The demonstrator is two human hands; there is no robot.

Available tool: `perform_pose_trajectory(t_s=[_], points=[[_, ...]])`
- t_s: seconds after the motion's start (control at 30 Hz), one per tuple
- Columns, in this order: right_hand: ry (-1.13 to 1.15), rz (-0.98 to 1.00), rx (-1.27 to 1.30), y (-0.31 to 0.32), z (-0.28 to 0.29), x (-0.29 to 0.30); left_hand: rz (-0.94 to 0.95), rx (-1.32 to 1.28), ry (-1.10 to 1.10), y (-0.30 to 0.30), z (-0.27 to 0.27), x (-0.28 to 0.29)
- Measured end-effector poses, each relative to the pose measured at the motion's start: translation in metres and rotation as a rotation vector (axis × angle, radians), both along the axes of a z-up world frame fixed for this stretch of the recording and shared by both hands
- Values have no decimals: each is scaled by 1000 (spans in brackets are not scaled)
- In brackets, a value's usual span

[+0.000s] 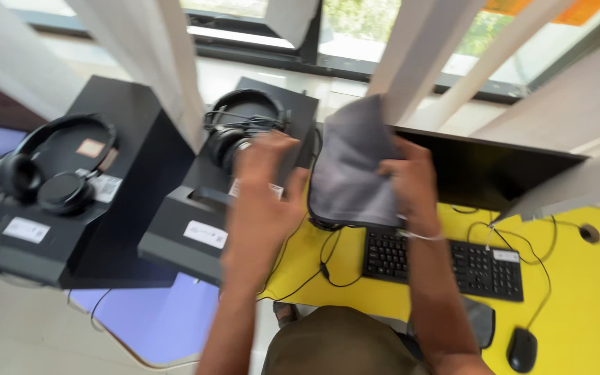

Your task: The person wipes down computer towers, monitors, keyboards, mice, and desk surfaces using a cloth, moving items aside and lifting peripherals to reach different areas of the workstation.

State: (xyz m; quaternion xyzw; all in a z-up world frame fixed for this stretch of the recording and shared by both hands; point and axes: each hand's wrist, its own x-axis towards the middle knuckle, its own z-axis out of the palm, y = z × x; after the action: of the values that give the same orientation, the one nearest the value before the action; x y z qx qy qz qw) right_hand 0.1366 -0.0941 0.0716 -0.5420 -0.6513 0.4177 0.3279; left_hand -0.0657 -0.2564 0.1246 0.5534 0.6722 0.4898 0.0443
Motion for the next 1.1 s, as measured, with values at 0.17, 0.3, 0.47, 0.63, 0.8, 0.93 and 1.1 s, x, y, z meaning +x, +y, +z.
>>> perform_pose_trajectory(t_s=[0.17, 0.3, 0.47, 0.63, 0.8, 0.93, 1.1], points=[[-8, 100, -5, 13, 7, 42, 232, -541, 230, -1, 34, -79], [205, 86, -150, 13, 6, 39, -8, -724, 31, 34, 7, -118], [24, 47, 59, -6, 21, 8, 48, -705, -30, 57, -32, -137], [-235, 595, 939, -74, -3, -64, 153, -513, -310, 54, -22, -154], [-445, 611, 887, -20, -20, -111, 118, -124, -582, 29, 3, -160], [-511, 371, 141, 63, 16, -133, 114, 49, -493, 9, 16, -159], [-71, 264, 528, 60, 72, -103, 171, 58, -434, -13, 28, -158]])
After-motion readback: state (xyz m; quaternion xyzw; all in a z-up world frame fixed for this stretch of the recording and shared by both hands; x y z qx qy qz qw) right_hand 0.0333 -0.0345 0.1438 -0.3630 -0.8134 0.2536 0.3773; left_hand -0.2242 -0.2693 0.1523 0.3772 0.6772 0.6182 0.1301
